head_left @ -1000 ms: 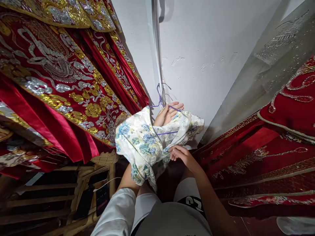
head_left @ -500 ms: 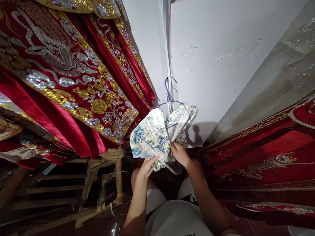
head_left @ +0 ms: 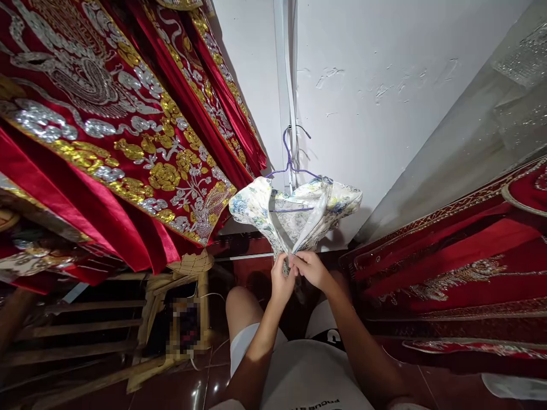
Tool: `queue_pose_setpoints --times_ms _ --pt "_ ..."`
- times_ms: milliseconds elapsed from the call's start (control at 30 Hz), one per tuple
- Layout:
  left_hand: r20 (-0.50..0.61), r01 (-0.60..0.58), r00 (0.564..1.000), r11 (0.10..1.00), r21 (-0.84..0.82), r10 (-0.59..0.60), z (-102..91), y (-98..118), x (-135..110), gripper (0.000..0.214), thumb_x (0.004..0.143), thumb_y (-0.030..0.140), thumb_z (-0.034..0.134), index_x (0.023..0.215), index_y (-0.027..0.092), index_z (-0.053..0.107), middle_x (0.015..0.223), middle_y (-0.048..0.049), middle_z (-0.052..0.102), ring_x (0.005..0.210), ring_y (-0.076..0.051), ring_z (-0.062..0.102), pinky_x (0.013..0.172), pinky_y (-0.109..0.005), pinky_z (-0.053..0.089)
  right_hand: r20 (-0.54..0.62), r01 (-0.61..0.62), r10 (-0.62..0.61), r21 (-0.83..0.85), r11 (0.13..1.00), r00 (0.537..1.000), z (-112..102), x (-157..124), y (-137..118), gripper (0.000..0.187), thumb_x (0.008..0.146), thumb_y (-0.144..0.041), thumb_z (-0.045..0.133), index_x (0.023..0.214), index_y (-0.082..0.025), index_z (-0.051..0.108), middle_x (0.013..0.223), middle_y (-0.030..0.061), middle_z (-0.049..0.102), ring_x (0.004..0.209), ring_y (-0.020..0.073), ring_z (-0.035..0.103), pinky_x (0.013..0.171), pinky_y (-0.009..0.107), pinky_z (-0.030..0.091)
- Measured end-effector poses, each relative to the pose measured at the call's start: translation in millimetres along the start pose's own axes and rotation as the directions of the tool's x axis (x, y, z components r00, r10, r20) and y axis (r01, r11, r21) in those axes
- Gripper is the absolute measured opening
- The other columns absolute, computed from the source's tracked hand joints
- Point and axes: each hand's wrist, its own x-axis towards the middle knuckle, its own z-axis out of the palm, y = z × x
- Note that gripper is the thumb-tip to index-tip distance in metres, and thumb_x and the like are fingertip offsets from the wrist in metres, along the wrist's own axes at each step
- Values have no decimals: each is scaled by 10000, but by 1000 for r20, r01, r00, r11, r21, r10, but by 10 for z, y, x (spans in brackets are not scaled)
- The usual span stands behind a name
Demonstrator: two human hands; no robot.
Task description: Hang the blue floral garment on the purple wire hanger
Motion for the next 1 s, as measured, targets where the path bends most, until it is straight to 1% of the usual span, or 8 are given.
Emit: queue_pose_setpoints --times_ms 167,333,500,567,633,700,867,1000 --pt "189 -79 979 997 21 74 85 82 129 214 972 276 501 780 195 548 779 -25 570 768 -171 559 735 -275 442 -55 64 -67 -53 997 996 -245 203 -557 450 884 -542 580 591 -202 562 446 -51 442 431 98 400 482 249 346" --pt "445 -131 895 965 228 17 42 59 244 183 960 232 475 799 206 560 831 -51 603 774 -193 572 712 -283 421 -178 209 -205 4 978 962 -439 706 -1386 374 893 -464 629 647 -186 579 475 -41 478 413 77 370 428 225 293" --pt "577 -195 816 935 297 -13 -161 276 602 135 902 207 582 775 198 624 803 -51 633 763 -203 596 729 -298 441 -217 293 -282 21 956 934 -289 776 -1585 329 959 -388 566 705 -179 579 541 -24 516 453 78 397 453 208 308" --pt "467 -222 877 958 180 115 -297 510 862 121 938 278 599 962 192 680 873 -54 668 814 -199 624 785 -302 469 -202 330 -325 -11 944 924 -235 660 -1523 290 962 -371 561 745 -182 591 573 -25 534 489 86 426 488 209 340" --pt "227 -285 938 955 84 260 -408 795 1146 271 997 326 541 1208 190 642 932 -52 682 823 -180 630 832 -307 484 -180 335 -339 -55 941 923 -209 548 -1476 265 959 -363 557 765 -186 598 585 -29 543 503 90 429 508 215 348" --pt "118 -388 919 917 97 376 -462 1071 1403 277 1030 333 484 1204 191 647 978 -60 687 856 -175 634 852 -309 482 -171 334 -345 -87 938 923 -209 486 -1464 257 956 -356 543 766 -191 595 576 -34 536 499 94 425 513 223 343" --pt "213 -564 822 805 184 528 -462 1440 1742 261 1019 342 522 904 167 678 901 -62 683 875 -181 629 842 -303 484 -223 281 -328 -217 935 918 -267 517 -1327 267 919 -342 534 701 -195 583 544 -37 497 492 107 404 511 254 307" --pt "-247 -403 882 914 46 401 -675 1231 1858 226 990 340 574 872 165 655 881 -34 669 870 -157 618 858 -280 488 -258 170 -246 -284 944 934 -260 476 -875 313 844 -322 545 554 -210 514 479 -27 466 484 124 409 523 276 314"
